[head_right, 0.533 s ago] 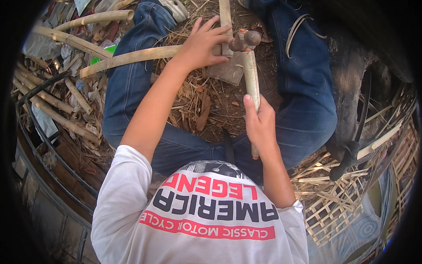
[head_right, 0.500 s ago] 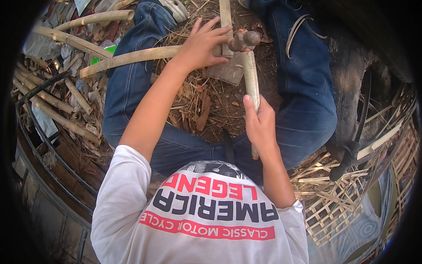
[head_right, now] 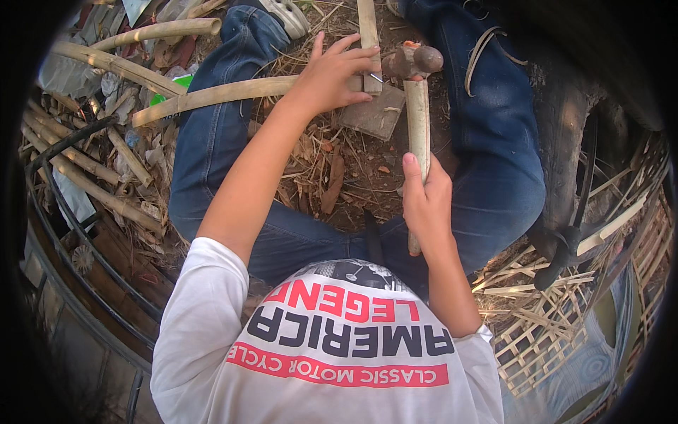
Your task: The person whittles bamboo slats using a machete and then secures them together by hand and with a hammer to form a structural joint.
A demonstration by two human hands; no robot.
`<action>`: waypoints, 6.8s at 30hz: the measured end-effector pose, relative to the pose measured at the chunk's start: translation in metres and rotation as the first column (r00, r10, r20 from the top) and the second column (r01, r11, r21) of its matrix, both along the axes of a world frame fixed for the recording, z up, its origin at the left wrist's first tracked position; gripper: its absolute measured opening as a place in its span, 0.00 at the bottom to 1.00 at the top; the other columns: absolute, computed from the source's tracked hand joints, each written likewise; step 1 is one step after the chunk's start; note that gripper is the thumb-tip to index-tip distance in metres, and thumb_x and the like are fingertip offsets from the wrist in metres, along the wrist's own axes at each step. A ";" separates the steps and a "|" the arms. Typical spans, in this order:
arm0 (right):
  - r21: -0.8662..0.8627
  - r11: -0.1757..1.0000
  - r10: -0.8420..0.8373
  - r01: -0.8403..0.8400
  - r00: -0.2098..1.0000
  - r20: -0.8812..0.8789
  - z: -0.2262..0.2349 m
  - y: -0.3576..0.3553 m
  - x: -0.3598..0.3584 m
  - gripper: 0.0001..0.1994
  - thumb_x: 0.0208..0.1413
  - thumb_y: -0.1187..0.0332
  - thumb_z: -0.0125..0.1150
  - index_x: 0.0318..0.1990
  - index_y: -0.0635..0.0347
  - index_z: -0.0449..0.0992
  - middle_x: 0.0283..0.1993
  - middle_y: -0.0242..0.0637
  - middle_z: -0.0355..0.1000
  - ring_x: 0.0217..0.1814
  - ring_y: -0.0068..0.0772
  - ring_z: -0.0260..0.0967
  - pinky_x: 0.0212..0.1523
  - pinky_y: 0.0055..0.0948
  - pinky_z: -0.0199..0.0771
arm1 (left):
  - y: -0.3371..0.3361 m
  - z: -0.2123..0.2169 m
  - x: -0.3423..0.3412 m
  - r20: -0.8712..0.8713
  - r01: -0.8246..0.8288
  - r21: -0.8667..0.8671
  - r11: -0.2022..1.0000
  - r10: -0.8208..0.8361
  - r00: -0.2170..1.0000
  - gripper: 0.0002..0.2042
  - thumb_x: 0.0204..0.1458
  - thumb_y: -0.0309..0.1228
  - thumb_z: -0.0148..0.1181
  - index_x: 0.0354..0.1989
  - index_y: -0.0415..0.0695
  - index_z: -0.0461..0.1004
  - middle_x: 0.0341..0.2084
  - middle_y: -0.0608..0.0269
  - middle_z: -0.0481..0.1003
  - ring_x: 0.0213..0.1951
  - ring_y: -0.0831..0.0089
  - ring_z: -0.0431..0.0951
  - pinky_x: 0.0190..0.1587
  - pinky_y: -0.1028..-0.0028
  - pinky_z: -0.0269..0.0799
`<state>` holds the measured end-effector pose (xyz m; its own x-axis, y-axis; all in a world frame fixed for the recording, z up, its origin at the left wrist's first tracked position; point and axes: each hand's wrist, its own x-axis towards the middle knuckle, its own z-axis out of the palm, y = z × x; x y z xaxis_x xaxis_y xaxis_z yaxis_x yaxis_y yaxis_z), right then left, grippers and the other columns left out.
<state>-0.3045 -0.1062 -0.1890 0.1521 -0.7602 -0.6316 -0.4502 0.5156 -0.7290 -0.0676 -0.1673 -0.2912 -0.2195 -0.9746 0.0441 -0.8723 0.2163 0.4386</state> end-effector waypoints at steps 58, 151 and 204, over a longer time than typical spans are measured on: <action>0.024 0.998 -0.058 0.057 0.996 0.063 0.042 0.024 -0.100 0.15 0.66 0.58 0.49 0.33 0.61 0.66 0.16 0.25 0.59 0.13 0.13 0.55 0.12 0.16 0.56 | -0.082 -0.018 -0.089 0.466 0.039 0.221 0.975 -0.141 0.874 0.04 0.44 0.27 0.59 0.24 0.50 0.79 0.23 0.63 0.79 0.35 0.68 0.79 0.45 0.65 0.59; -0.065 0.948 -0.271 0.310 0.899 0.343 -0.096 -0.085 0.066 0.08 0.50 0.72 0.63 0.30 0.68 0.72 0.25 0.39 0.74 0.21 0.23 0.71 0.20 0.23 0.71 | 0.011 0.012 -0.021 -0.263 -0.201 -0.099 0.974 0.170 0.950 0.05 0.45 0.30 0.65 0.30 0.47 0.78 0.32 0.69 0.74 0.42 0.67 0.71 0.51 0.64 0.55; -0.478 0.816 0.210 -0.326 0.936 -0.281 -0.052 -0.104 0.085 0.10 0.46 0.76 0.62 0.37 0.69 0.73 0.31 0.58 0.74 0.39 0.59 0.74 0.36 0.43 0.73 | 0.010 0.011 -0.009 -0.178 -0.163 0.026 0.986 0.165 0.970 0.19 0.39 0.38 0.67 0.43 0.50 0.77 0.54 0.65 0.72 0.62 0.53 0.62 0.67 0.46 0.42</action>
<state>-0.2198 -0.2105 -0.2409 0.3093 -0.9285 -0.2053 -0.6837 -0.0671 -0.7267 -0.0768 -0.1575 -0.2802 -0.0459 -0.9973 0.0575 -0.8027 0.0711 0.5922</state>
